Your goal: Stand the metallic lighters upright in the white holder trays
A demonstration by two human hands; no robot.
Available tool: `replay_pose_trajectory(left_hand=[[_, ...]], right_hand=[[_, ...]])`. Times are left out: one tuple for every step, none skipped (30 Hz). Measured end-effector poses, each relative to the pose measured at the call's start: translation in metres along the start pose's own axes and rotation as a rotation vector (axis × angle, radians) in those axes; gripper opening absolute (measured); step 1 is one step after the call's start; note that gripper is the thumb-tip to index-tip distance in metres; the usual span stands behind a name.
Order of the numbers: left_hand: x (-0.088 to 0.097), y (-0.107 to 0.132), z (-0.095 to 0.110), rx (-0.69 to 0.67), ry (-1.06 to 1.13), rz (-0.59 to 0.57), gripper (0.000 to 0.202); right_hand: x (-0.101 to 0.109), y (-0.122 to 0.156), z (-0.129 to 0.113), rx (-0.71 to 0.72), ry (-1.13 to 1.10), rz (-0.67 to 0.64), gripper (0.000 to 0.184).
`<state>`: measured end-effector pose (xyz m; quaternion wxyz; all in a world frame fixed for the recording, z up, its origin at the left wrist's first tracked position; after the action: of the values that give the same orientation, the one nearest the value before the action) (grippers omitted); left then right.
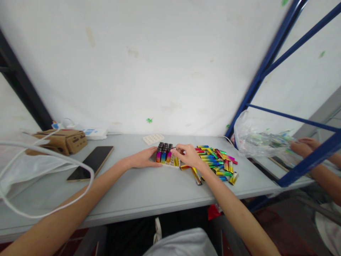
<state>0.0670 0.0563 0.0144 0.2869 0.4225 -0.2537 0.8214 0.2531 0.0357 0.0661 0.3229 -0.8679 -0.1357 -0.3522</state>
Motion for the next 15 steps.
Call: replay_pose_trajectory(left_hand=[[0.0, 0.0, 0.0, -0.004, 0.001, 0.003, 0.082], [0.0, 0.0, -0.001, -0.007, 0.0, 0.006, 0.082], [0.0, 0.0, -0.002, -0.007, 0.0, 0.01, 0.082], [-0.001, 0.0, -0.003, -0.005, -0.002, 0.012, 0.083], [-0.001, 0.0, -0.003, -0.003, -0.004, 0.013, 0.083], [-0.001, -0.001, -0.004, -0.001, -0.006, 0.014, 0.082], [-0.001, -0.001, -0.003, 0.001, -0.006, 0.016, 0.081], [-0.001, -0.001, -0.003, 0.002, -0.004, 0.017, 0.081], [-0.001, -0.001, -0.002, 0.003, -0.002, 0.016, 0.08], [-0.001, -0.001, -0.001, 0.003, 0.002, 0.013, 0.079], [0.0, 0.0, 0.0, 0.003, 0.006, 0.009, 0.079], [0.0, 0.0, 0.001, 0.006, 0.008, 0.005, 0.08], [0.0, 0.0, 0.002, 0.011, 0.006, 0.0, 0.08], [0.0, 0.0, 0.002, 0.017, 0.003, -0.002, 0.081], [0.0, 0.0, 0.002, 0.023, -0.003, -0.002, 0.081]], right_hand=[[-0.001, 0.001, 0.0, -0.004, 0.002, -0.012, 0.049], [-0.002, 0.002, 0.001, -0.007, -0.006, -0.022, 0.047], [-0.003, 0.002, 0.002, -0.013, -0.021, -0.037, 0.045], [-0.006, 0.003, 0.003, -0.02, -0.038, -0.061, 0.043], [-0.009, 0.004, 0.005, -0.028, -0.046, -0.092, 0.041], [-0.013, 0.004, 0.008, -0.037, -0.046, -0.126, 0.038], [-0.016, 0.005, 0.01, -0.043, -0.037, -0.162, 0.035], [-0.02, 0.005, 0.012, -0.043, -0.022, -0.195, 0.032], [-0.023, 0.005, 0.014, -0.036, -0.002, -0.223, 0.03], [-0.025, 0.005, 0.014, -0.024, 0.022, -0.241, 0.028], [-0.027, 0.004, 0.014, -0.011, 0.055, -0.248, 0.028], [-0.028, 0.004, 0.013, 0.003, 0.098, -0.245, 0.029], [-0.028, 0.003, 0.012, 0.013, 0.149, -0.233, 0.031], [-0.028, 0.002, 0.01, 0.019, 0.196, -0.223, 0.035], [-0.029, 0.001, 0.009, 0.02, 0.228, -0.216, 0.04]])
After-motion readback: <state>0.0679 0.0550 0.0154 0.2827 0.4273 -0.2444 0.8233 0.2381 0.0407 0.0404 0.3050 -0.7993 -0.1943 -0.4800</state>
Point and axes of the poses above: each hand's wrist, its own y-axis away from the middle knuckle, its own x-axis out of the back of the hand, z = x × y, the point moved 8 cm from there along -y, towards the middle knuckle, and after that the axes turned 2 degrees about -x, right-handed, at the moved point
